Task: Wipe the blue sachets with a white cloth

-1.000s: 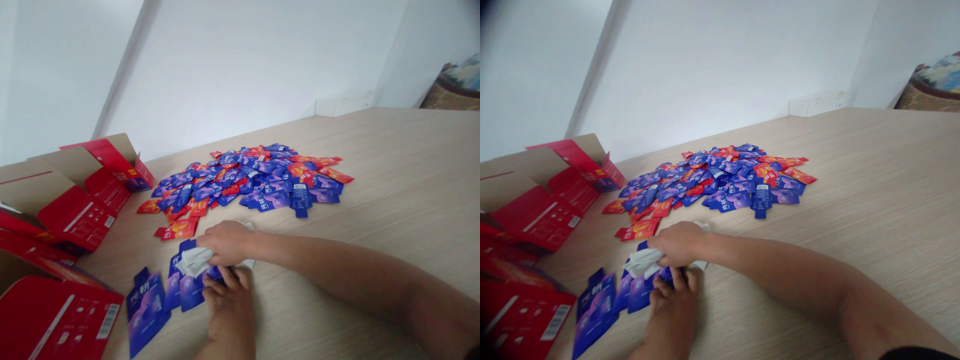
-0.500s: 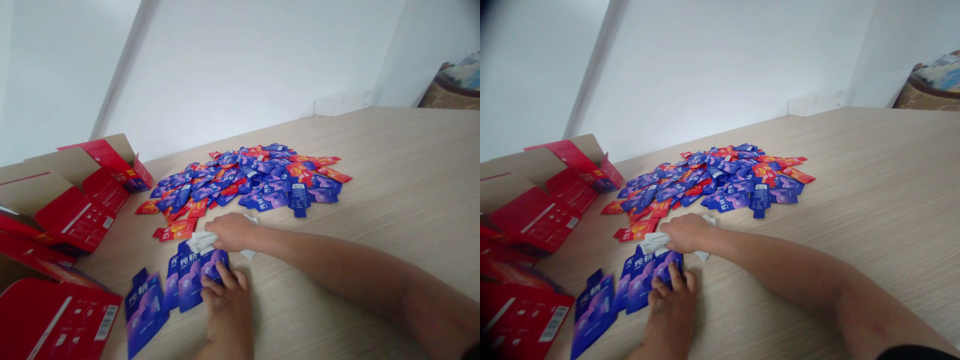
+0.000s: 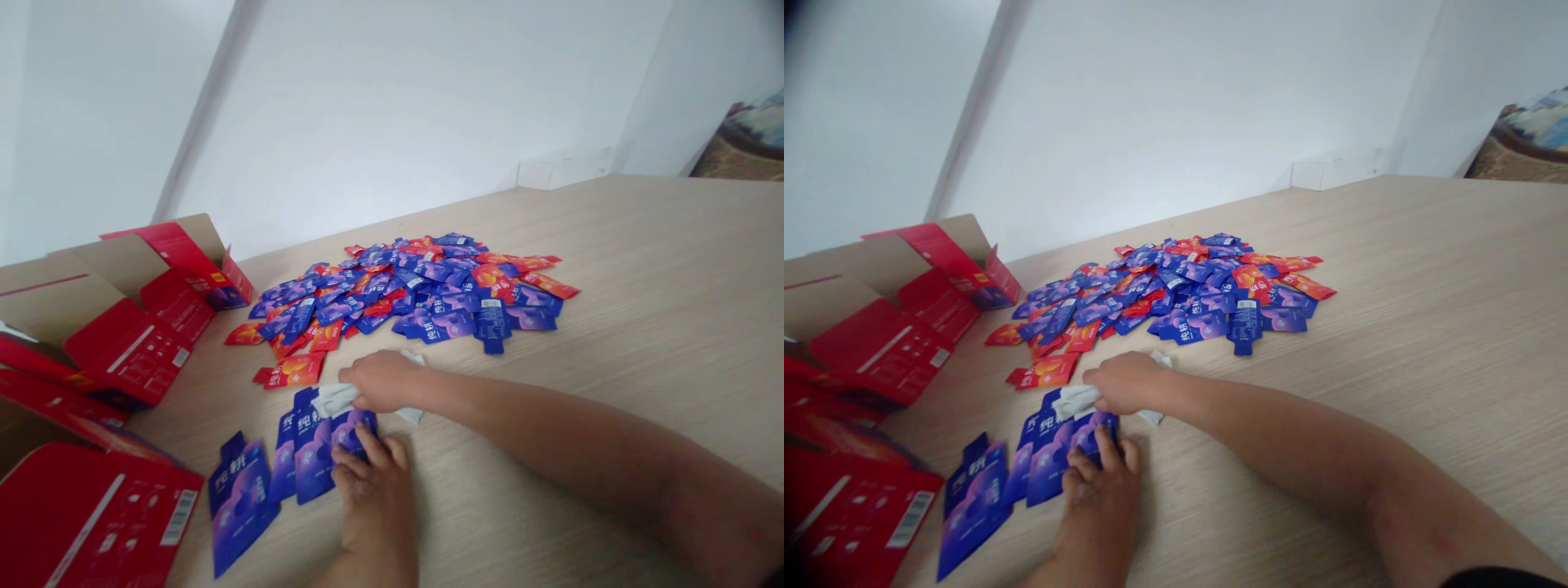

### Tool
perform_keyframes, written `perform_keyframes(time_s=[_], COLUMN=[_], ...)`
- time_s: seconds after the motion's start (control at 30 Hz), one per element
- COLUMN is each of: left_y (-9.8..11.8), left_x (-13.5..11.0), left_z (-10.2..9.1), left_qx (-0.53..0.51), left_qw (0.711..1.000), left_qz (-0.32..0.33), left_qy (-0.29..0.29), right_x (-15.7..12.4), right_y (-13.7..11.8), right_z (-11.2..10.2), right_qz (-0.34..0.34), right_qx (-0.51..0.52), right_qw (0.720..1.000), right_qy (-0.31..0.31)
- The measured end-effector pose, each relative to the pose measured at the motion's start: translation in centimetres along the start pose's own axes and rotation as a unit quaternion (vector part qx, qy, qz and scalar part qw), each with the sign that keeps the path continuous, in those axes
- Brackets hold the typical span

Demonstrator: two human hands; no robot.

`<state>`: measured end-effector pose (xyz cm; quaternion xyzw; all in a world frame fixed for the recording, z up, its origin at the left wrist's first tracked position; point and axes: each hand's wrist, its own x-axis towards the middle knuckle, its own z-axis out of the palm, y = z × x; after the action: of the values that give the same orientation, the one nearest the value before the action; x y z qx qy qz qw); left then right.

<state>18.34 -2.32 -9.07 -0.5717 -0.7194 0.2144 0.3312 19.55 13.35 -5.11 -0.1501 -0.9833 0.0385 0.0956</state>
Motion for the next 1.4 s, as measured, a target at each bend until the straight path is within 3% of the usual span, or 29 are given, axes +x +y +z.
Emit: perform_keyframes(time_s=[0.13,0.3,0.5,0.63,0.9,1.07,1.27,1.4], left_y=[0.0,0.4,0.5,0.5,0.3,0.3,0.6,0.6], left_x=[0.0,0.1,0.1,0.2,0.1,0.1,0.1,0.1], left_z=[0.3,0.3,-0.2,-0.3,-0.1,-0.1,-0.5,-0.3], left_qx=[0.004,0.011,-0.018,-0.035,-0.042,-0.026,-0.001,-0.028], left_qw=[1.0,1.0,0.999,0.999,0.998,0.999,0.999,0.998], left_qz=[-0.006,-0.026,-0.038,-0.027,-0.014,-0.02,-0.035,-0.034], left_qy=[0.006,-0.004,-0.013,-0.031,-0.034,-0.021,-0.025,-0.04], right_x=[0.0,-0.2,-0.4,-0.2,-0.1,-0.1,-0.2,-0.1], right_y=[0.3,-0.8,-1.6,-1.2,0.1,-0.3,-1.2,-0.9], right_z=[-0.5,-1.4,-0.9,-0.5,-0.9,-1.6,-0.7,-0.3], right_qz=[0.027,-0.014,-0.092,-0.051,0.04,0.017,-0.081,-0.045], right_qx=[-0.003,0.01,0.008,0.012,0.0,0.022,0.007,0.001], right_qw=[0.999,0.998,0.996,0.998,0.999,0.999,0.997,0.999], right_qy=[0.022,0.06,-0.006,-0.034,0.008,0.026,0.005,-0.018])
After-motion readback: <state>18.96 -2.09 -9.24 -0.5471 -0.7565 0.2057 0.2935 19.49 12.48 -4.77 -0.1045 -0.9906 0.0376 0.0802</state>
